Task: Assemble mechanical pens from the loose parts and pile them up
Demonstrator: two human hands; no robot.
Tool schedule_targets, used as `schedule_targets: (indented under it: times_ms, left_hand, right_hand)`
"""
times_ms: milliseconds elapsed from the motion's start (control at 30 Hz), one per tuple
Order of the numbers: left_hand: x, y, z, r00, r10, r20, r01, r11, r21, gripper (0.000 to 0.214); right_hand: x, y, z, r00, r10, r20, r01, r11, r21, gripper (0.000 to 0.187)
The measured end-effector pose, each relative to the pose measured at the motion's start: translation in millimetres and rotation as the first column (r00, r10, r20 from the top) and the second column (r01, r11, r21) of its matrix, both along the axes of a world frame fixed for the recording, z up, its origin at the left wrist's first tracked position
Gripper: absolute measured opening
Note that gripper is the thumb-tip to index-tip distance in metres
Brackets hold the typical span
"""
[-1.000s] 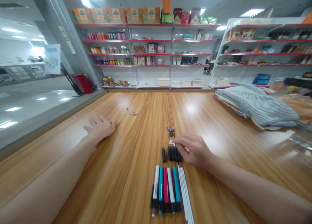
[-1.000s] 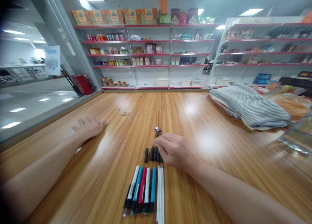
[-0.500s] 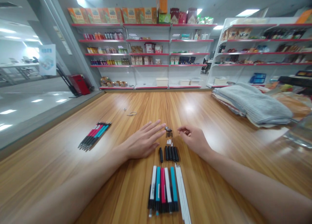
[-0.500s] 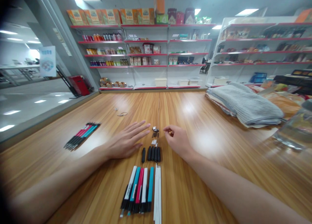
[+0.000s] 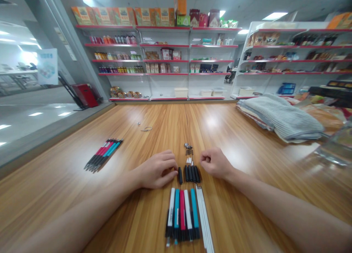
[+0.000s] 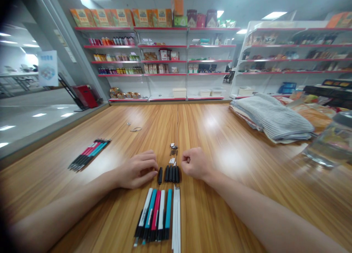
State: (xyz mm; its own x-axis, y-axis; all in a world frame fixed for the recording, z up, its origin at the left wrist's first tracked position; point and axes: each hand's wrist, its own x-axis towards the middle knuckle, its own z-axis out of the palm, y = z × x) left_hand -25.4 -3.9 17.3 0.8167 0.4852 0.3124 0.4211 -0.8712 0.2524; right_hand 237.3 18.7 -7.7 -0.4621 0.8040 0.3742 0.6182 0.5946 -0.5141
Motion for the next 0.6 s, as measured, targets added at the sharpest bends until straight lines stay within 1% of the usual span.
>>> schedule_targets:
  times_ms: [100, 233, 600]
  left_hand:
    - [3.8, -2.3, -1.1, 1.0, -0.011, -0.007, 0.011, 1.0, -0.014, 0.011]
    - [4.1, -2.6, -2.6, 1.0, -0.01, -0.02, 0.01, 1.0, -0.011, 0.014]
    - [2.6, -1.1, -3.9, 1.0, -0.015, 0.005, 0.015, 1.0, 0.005, 0.017]
  right_hand:
    - [1.2, -2.3, 0.9, 0.995, 0.082, 0.057, -0.083, 0.996, 0.01, 0.014]
    - [-0.5, -5.9, 3.9, 0.981, 0.17, 0.094, -0.172, 0.985, 0.011, 0.015]
    - [-0.4, -9.7, 5.6, 0.972, 0.22, 0.082, -0.222, 0.975, 0.019, 0.019]
